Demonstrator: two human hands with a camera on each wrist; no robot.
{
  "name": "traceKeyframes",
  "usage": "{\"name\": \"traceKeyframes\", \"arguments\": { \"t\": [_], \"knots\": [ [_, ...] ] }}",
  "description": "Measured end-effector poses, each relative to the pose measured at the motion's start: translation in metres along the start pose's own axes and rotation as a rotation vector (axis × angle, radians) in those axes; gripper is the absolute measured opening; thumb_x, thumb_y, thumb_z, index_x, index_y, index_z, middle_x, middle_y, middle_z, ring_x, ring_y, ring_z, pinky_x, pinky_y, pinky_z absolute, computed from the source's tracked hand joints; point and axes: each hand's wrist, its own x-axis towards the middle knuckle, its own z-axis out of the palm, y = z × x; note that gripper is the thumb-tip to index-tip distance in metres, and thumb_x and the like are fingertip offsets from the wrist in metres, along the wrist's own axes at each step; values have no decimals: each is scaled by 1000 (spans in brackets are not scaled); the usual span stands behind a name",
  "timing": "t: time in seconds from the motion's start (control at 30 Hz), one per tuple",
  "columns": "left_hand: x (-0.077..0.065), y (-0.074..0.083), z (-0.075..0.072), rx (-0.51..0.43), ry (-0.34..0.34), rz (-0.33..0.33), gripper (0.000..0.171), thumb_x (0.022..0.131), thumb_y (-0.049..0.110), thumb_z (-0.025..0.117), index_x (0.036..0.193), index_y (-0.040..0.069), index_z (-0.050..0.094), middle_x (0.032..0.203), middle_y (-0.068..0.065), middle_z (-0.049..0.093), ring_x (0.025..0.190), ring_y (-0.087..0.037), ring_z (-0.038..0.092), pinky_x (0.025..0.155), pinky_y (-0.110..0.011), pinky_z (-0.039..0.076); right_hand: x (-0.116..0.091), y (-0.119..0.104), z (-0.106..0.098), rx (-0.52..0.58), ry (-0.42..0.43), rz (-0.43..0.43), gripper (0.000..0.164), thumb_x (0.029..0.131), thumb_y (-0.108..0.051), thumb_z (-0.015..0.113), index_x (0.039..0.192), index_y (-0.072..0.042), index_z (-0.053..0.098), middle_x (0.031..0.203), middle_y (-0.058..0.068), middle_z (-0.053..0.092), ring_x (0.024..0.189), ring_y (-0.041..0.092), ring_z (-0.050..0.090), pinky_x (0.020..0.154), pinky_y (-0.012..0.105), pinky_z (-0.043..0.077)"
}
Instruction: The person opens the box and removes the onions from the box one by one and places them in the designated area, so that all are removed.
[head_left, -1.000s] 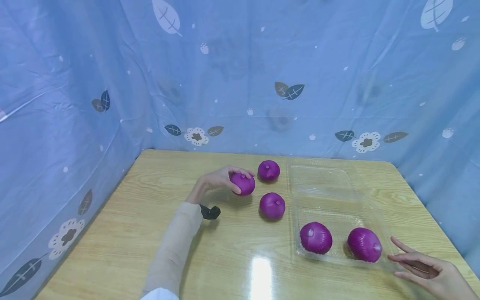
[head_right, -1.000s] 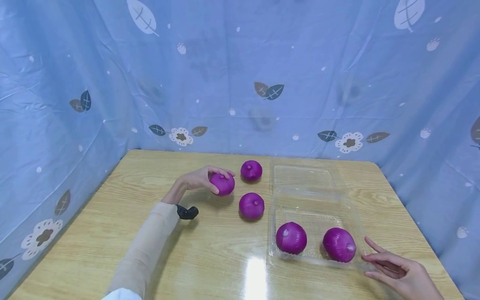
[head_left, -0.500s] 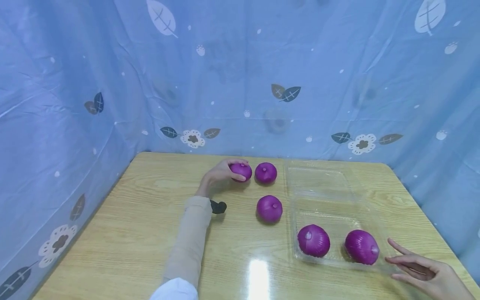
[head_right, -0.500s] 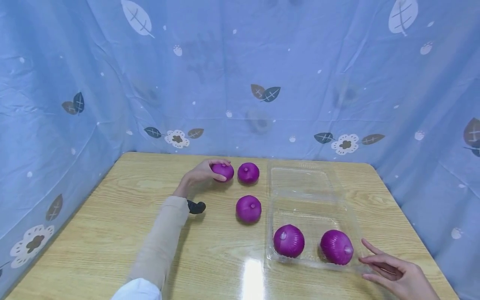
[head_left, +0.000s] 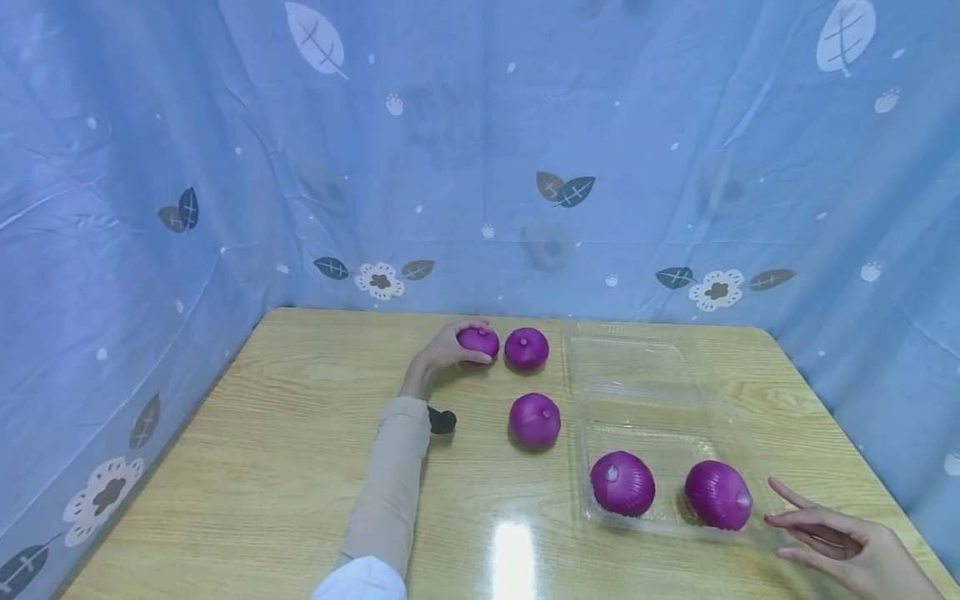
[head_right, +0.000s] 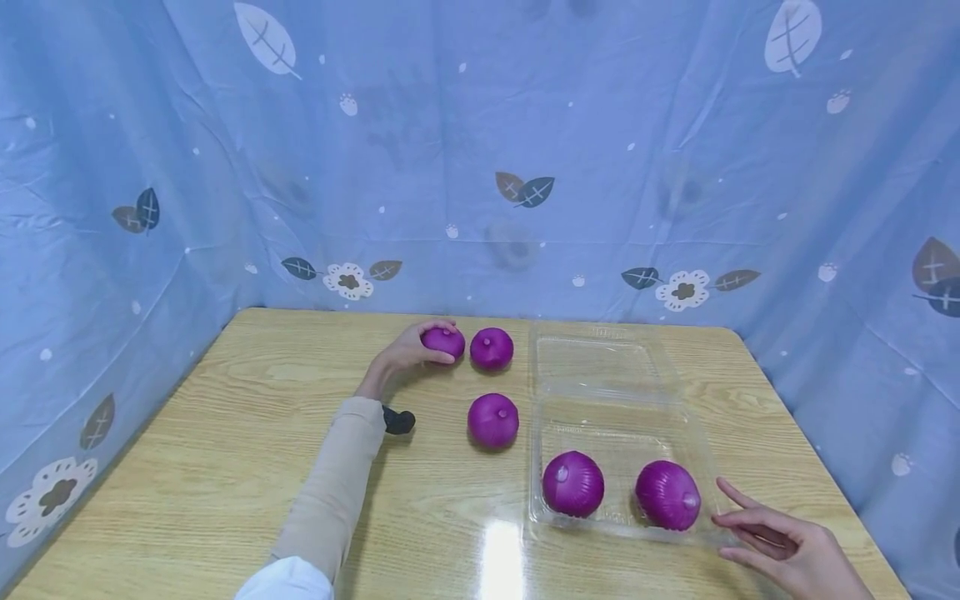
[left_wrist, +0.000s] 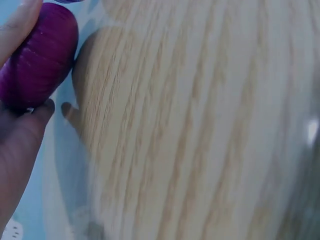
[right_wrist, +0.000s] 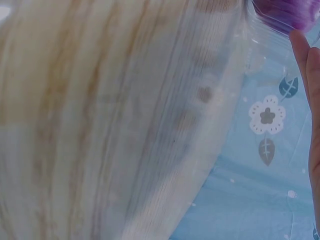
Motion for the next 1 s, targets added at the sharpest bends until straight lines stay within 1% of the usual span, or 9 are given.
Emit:
{"name": "traceKeyframes", "arguments": {
  "t": [0.07,0.2,0.33,0.4,0.5,0.67,0.77,0.87,1.0],
  "knots": [
    [0,1,0,21,5,6,59,72,1,81,126,6,58,143,-8,44,119,-33,51,96,-40,48,0,0,0,-6,3,0,31,74,24,64,103,12,65,133,-20,51,114,-6,53,69,24,57],
    [-1,1,-1,45,-7,19,63,73,0,78,131,4,53,143,-12,43,121,-35,50,98,-43,47,0,-2,0,-35,5,42,29,77,19,66,103,10,66,132,-23,50,111,-8,53,67,27,57],
    [-6,-1,-5,20,-13,20,58,74,-7,73,128,4,55,149,-12,37,130,-36,41,105,-46,39,-1,-3,1,-49,5,50,28,77,17,67,104,9,66,132,-24,50,111,-8,53,68,27,58],
    [-8,-3,-8,36,-18,31,55,75,-8,73,126,4,56,151,-11,35,135,-35,35,109,-48,33,-1,-3,1,-29,-5,35,28,77,18,66,104,10,66,133,-23,50,112,-7,52,69,27,57],
    [-14,-4,-13,86,-22,32,64,74,-7,75,132,6,53,152,-11,33,137,-34,31,112,-50,28,0,-3,1,-23,-8,34,29,77,18,66,104,9,66,133,-23,50,112,-7,53,69,25,57],
    [-21,-4,-19,128,-41,3,80,72,-6,77,143,11,44,150,-10,34,134,-33,34,111,-50,28,-1,-3,1,-24,-5,-12,30,75,20,66,103,9,66,134,-21,50,110,-4,56,70,22,56],
    [-22,-2,-21,113,-53,-8,80,71,-8,77,142,11,45,149,-11,36,133,-33,36,111,-50,29,-1,-3,1,-36,-2,-35,32,74,21,67,103,9,66,135,-20,51,110,-4,57,70,22,56],
    [-22,2,-21,102,-62,-20,82,70,-10,76,143,11,45,149,-12,36,133,-33,36,110,-49,30,-1,-4,1,-44,8,-16,30,74,20,67,102,8,67,133,-22,51,109,-5,56,69,21,56],
    [-21,5,-21,144,-69,-18,85,70,-8,77,145,13,42,151,-11,33,133,-33,36,109,-49,32,0,-5,1,-54,18,-10,30,75,19,68,102,7,67,132,-23,51,107,-6,57,68,21,56]
  ]
}}
